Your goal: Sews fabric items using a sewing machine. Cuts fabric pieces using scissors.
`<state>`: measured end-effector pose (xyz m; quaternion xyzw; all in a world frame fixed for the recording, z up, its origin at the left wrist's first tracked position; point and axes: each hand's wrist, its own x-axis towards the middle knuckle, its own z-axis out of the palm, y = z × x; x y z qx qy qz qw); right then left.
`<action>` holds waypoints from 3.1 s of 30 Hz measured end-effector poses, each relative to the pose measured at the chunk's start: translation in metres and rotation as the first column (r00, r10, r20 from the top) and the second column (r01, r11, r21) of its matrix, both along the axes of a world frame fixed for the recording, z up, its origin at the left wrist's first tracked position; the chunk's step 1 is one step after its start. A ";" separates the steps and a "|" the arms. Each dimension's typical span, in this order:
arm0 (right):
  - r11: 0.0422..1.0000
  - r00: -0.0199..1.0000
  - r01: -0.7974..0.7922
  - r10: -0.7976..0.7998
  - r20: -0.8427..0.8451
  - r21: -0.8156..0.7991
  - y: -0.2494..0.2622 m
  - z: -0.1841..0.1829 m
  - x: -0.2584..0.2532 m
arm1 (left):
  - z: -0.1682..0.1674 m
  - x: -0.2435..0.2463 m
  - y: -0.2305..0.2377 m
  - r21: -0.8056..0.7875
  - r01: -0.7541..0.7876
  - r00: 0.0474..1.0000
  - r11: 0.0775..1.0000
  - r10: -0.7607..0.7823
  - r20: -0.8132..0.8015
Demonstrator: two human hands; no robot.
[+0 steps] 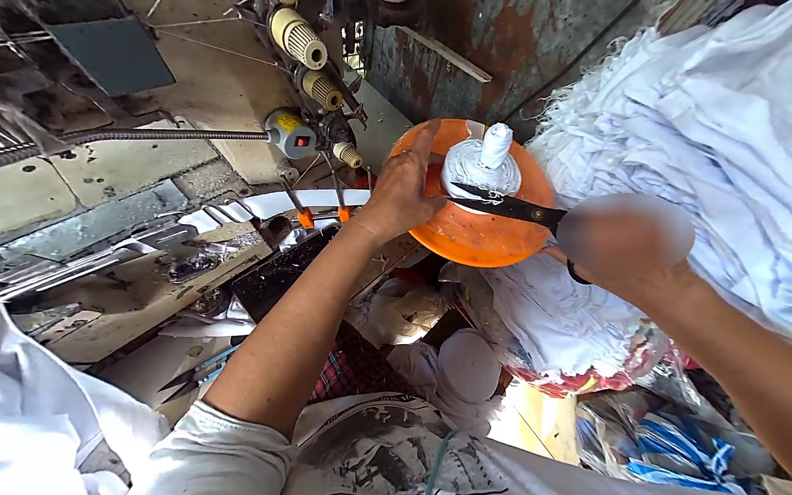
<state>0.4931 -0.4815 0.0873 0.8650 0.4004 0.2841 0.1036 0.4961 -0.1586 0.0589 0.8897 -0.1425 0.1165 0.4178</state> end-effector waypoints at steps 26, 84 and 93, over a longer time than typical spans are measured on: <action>0.983 0.985 0.169 -0.166 -0.044 0.070 0.016 -0.005 -0.028 | -0.002 -0.004 -0.002 -0.013 -0.039 0.999 0.999 0.039 -0.004; 0.999 0.998 0.037 -0.035 -0.046 0.037 -0.014 -0.003 0.010 | 0.000 0.015 -0.001 0.078 0.060 0.998 0.995 -0.059 -0.022; 0.993 0.985 0.113 -0.107 -0.137 0.039 0.006 0.000 -0.012 | -0.003 0.012 -0.003 0.085 0.025 1.000 0.996 -0.024 -0.009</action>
